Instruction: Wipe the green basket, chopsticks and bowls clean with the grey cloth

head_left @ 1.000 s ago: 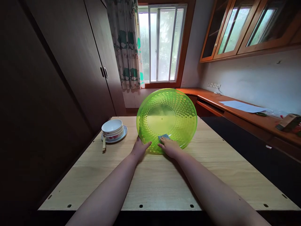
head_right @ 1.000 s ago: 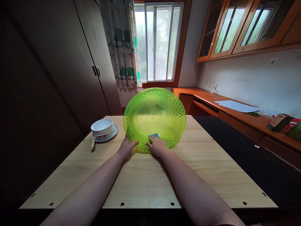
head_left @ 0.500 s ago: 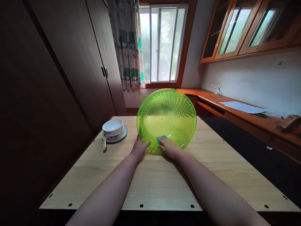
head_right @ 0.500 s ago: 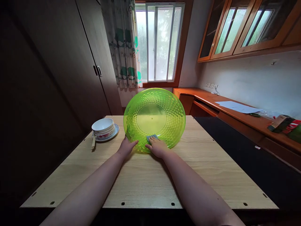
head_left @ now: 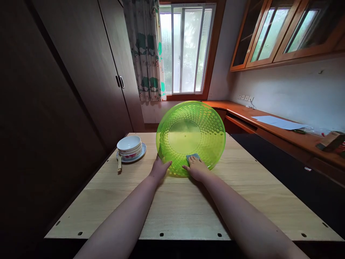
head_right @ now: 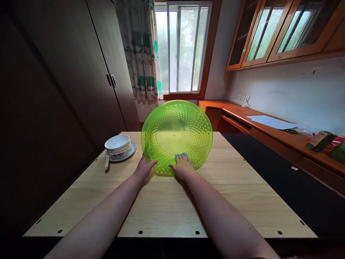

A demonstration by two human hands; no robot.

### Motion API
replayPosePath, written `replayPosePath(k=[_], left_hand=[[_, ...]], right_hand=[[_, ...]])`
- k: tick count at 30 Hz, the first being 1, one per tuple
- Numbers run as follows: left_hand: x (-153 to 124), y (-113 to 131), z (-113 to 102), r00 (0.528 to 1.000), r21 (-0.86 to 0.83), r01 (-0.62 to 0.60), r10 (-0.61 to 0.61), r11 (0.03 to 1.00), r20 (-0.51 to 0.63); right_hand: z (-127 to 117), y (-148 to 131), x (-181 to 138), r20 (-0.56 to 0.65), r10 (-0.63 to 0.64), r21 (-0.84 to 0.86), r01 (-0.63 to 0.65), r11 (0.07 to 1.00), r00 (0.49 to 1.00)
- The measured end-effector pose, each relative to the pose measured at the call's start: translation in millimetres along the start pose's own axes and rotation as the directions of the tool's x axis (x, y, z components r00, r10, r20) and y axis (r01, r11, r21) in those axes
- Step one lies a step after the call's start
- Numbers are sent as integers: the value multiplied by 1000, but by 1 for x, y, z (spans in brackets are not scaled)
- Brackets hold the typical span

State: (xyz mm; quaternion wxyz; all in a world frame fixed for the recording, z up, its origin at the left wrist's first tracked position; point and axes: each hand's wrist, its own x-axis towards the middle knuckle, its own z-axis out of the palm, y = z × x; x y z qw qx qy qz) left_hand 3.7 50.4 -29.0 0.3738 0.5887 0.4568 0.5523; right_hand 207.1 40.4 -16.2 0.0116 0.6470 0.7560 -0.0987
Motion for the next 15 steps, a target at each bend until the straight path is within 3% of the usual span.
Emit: replayPosePath(k=[4,7,11,15], left_hand=[[-1,2,1,1000,-32,-18,19,999,9],[-2,4,2,1000,-22,-12,12,1000,-9],[-1,5,2,1000,-12,-6,6,1000,-18],[0,1,1,1000,-17,-10,10,1000,-19]], right_hand=[[-2,-7,-7,3,-254,138,251,958,967],[-5,-9,-10,17,-331,205,321,925,943],[-6,-3,-7,53,-267,162,256,953,962],[-2,6,1,62,-27,36,24,999,998]])
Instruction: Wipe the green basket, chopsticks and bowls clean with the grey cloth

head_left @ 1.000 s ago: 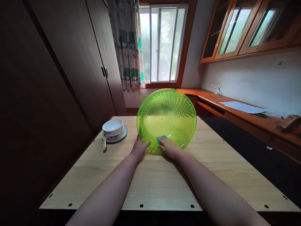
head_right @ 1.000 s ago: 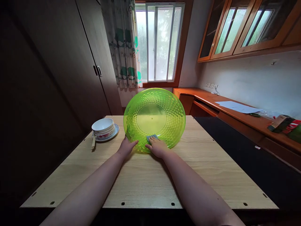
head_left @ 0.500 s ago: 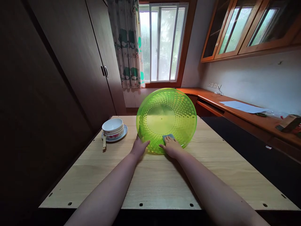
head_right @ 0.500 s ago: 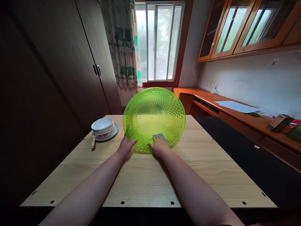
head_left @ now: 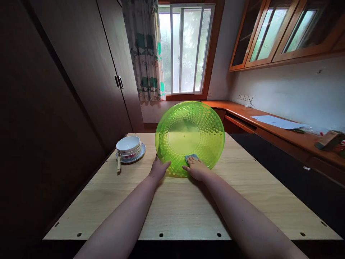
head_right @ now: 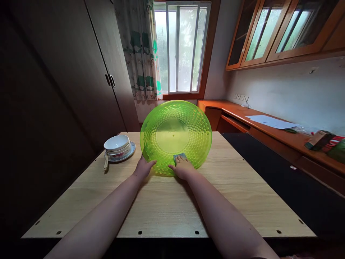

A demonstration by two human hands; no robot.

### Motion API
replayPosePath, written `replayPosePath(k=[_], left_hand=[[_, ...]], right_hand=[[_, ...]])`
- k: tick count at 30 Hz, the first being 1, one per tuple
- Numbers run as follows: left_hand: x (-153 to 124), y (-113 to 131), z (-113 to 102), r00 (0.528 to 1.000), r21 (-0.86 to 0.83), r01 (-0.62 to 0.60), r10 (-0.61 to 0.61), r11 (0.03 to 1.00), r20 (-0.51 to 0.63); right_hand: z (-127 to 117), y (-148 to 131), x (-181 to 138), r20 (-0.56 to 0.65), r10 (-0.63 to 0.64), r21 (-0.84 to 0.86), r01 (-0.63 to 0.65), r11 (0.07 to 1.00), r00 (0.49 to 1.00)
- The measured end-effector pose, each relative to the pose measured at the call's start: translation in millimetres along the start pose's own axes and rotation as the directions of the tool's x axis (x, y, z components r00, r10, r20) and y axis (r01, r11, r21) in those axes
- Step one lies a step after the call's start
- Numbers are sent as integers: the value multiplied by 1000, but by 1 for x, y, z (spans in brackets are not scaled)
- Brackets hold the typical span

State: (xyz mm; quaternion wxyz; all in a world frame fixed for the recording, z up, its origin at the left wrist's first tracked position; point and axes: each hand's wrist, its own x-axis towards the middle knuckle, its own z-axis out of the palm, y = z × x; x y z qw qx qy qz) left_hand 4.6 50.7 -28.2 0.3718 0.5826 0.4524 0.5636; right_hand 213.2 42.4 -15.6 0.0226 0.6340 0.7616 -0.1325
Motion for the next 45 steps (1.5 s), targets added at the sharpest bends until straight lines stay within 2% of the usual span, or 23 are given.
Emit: replayPosePath(k=[2,4,7,9,11,13,15,17,19,21,25,27,29,35,38,40,45], left_hand=[[1,-2,0,1000,9,-1,1,1000,-3],[1,-5,0,1000,2,-7,7,1000,1],[1,-6,0,1000,-21,-19,20,1000,13],[1,-6,0,1000,-27,-23,23,999,11],[0,-4,0,1000,-21,-21,22,1000,10],[-1,-1,0,1000,-4,-20,20,1000,7],[-1,1,0,1000,15,-23,23,1000,2],[-2,3,-1,1000,18,-28,28,999,5],[-2,3,0,1000,16,-29,29,999,8],[-2,4,0,1000,19,-25,25,1000,6],[-2,3,0,1000,30,-14,14,999,-8],[-2,3,0,1000,30,-16,16,999,-12],[-2,2,0,1000,28,-23,24,999,-11],[-1,1,-1,1000,62,-27,27,998,-2],[-1,1,-1,1000,56,-25,26,998,-14],[-1,2,-1,999,29,-37,38,999,-14],[-1,0,0,999,-13,-40,40,999,-1]], right_hand=[[1,2,2,-24,80,-33,-81,996,996],[2,1,1,-42,77,-41,-78,996,996],[0,-7,-4,-27,-88,11,88,996,996],[-1,-12,-8,-17,-226,73,227,971,974],[-2,-16,-9,-19,-276,109,276,955,961],[0,-15,-8,-22,-212,92,213,973,977],[1,-12,-6,-32,-86,41,87,995,996],[2,-8,-3,-52,30,-6,-30,1000,998],[2,-6,-2,-63,90,-28,-92,995,994],[1,-7,-4,-54,63,-26,-64,998,997],[-3,-15,-11,-19,-205,66,206,976,979],[-3,-18,-13,-16,-276,110,276,955,961],[-3,-17,-12,-19,-259,113,259,959,966],[2,-1,2,-32,-59,9,60,998,998],[2,2,4,-35,-26,-8,26,1000,999],[1,-1,2,-32,-67,13,67,998,997],[0,-11,-7,-47,-341,163,344,925,939]])
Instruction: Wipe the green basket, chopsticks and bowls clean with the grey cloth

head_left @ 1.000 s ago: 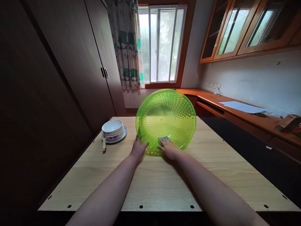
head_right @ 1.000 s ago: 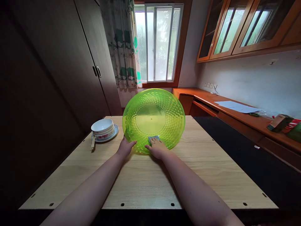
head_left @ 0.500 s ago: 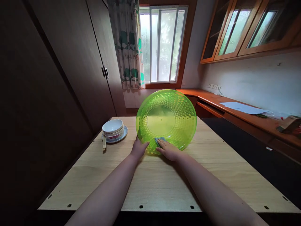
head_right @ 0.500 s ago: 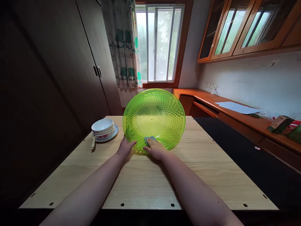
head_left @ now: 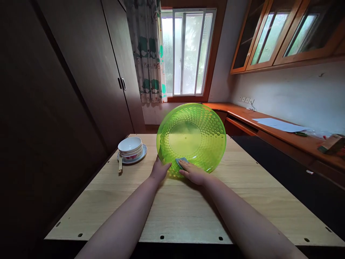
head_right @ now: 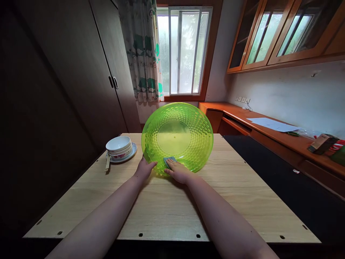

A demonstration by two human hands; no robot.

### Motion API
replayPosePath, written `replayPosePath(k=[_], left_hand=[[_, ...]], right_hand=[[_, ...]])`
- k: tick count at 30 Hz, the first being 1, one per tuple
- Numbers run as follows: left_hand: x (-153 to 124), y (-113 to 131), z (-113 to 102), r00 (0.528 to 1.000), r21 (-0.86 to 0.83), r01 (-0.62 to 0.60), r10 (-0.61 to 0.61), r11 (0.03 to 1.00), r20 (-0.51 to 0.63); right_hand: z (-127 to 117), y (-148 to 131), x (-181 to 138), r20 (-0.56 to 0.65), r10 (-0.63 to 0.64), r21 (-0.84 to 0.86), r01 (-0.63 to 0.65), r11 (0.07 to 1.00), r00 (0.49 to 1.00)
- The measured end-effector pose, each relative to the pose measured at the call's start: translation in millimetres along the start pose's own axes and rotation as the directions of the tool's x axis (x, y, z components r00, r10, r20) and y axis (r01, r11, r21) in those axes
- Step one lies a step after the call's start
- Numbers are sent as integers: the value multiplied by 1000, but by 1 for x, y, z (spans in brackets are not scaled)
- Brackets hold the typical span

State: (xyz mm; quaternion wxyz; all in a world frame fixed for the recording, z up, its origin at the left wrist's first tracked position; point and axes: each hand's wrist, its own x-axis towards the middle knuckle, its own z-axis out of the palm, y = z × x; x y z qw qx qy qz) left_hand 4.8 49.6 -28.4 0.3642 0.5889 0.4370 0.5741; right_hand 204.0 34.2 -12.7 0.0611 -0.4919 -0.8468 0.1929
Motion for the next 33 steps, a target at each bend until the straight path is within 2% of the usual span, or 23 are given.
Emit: replayPosePath(k=[3,7,10,12,16,18,21,25,28,30,33], left_hand=[[0,0,0,1000,13,-5,5,1000,-10],[0,2,-1,1000,45,8,-7,999,-16],[0,1,-1,1000,48,13,-12,999,-10],[1,0,-1,1000,48,10,-9,999,-7],[1,-2,-2,1000,33,-7,7,999,2],[1,-3,-2,1000,43,-2,2,999,-5],[1,-3,-2,1000,57,9,-9,998,-16],[1,-3,0,1000,15,-8,8,1000,-1],[1,-3,1,1000,6,-1,1,1000,-7],[1,-3,0,1000,17,5,-5,1000,-9],[1,-1,0,1000,28,1,-1,1000,-2]], right_hand=[[1,1,0,-15,25,4,-24,1000,1000],[2,13,4,-34,242,-123,-245,962,970],[1,17,6,-38,319,-178,-320,930,947],[-1,15,4,-29,290,-174,-291,941,957],[-2,1,-1,14,96,-83,-94,992,995],[-1,-3,-2,15,64,-55,-63,997,998],[-1,1,-1,1,145,-93,-144,985,990],[-2,16,5,-29,323,-203,-322,925,946],[-2,18,6,-35,352,-234,-350,907,935],[-1,14,4,-13,280,-201,-277,940,960],[-1,6,1,10,104,-99,-103,990,995]])
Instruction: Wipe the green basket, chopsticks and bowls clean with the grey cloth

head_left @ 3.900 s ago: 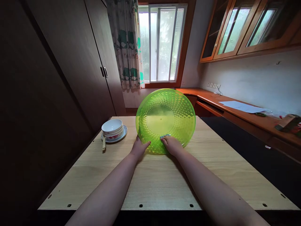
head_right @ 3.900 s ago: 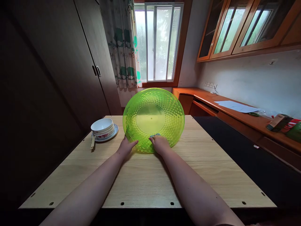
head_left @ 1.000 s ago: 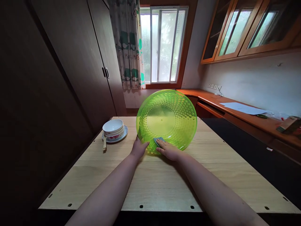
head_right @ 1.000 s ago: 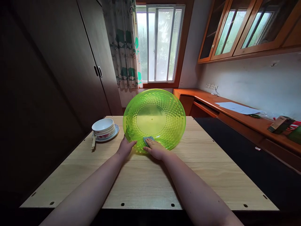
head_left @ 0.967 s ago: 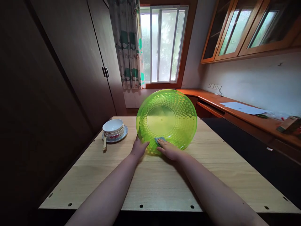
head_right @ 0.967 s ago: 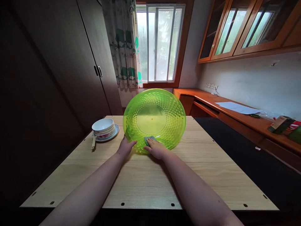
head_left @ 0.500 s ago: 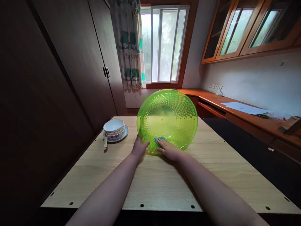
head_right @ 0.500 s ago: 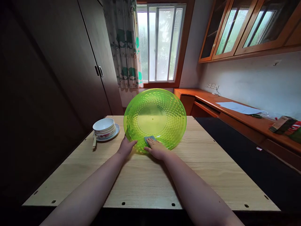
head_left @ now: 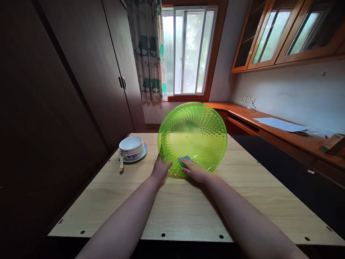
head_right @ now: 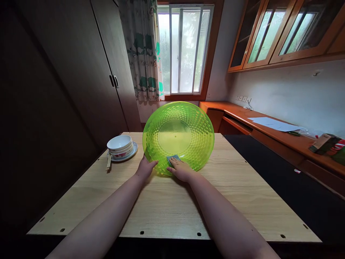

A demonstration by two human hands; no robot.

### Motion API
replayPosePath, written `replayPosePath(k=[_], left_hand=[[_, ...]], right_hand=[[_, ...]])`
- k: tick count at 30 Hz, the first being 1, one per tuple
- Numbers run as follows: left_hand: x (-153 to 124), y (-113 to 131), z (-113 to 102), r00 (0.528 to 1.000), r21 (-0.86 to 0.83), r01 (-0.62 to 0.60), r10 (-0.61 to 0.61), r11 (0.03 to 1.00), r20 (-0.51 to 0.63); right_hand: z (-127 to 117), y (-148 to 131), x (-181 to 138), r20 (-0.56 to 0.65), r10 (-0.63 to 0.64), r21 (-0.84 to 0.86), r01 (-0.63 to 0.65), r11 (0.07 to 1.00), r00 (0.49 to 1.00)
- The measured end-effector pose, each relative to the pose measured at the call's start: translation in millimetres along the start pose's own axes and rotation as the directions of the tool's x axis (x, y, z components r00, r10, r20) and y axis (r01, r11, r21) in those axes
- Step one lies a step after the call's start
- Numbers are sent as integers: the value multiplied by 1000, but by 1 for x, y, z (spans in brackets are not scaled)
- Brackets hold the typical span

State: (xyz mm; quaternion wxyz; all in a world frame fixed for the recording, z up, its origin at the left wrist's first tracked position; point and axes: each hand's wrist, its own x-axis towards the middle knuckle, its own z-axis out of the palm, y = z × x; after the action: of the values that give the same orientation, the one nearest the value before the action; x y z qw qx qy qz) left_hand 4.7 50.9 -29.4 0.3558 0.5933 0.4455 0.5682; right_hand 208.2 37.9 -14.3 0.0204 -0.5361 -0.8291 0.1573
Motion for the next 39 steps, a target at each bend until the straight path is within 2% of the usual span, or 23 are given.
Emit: replayPosePath(k=[3,9,11,13,17,19,23,26,29,32,36,39], left_hand=[[0,2,0,1000,-3,-1,1,1000,2],[-1,3,-1,1000,13,10,-10,1000,1],[-1,4,-1,1000,10,17,-17,1000,8],[-1,6,-1,1000,13,21,-21,1000,0],[-1,8,0,1000,13,14,-13,1000,-14],[-1,8,0,1000,14,10,-10,1000,-19],[0,7,-2,999,69,30,-28,997,-26],[0,5,-3,1000,75,17,-16,997,-14],[1,4,-3,1000,68,27,-26,997,-16],[0,6,-2,999,71,49,-48,996,-19],[-1,11,0,999,51,31,-31,998,-12],[-2,13,0,1000,61,22,-21,998,-19]], right_hand=[[0,-3,-1,-18,-22,38,23,999,1000],[-2,10,3,-54,193,-48,-195,980,980],[-4,10,3,-67,222,-71,-226,971,973],[-4,5,1,-69,176,-60,-180,982,982],[-3,-8,-4,-81,-8,42,11,999,997],[-3,-10,-5,-101,-14,60,20,998,995],[-7,-2,-2,-139,156,-1,-158,988,978],[-13,9,1,-241,285,-49,-304,951,928],[-16,18,3,-343,319,-61,-360,931,883],[-14,21,3,-282,314,-76,-348,934,906],[-9,14,3,-189,188,-79,-205,976,964],[-8,9,4,-165,130,-49,-140,989,978]])
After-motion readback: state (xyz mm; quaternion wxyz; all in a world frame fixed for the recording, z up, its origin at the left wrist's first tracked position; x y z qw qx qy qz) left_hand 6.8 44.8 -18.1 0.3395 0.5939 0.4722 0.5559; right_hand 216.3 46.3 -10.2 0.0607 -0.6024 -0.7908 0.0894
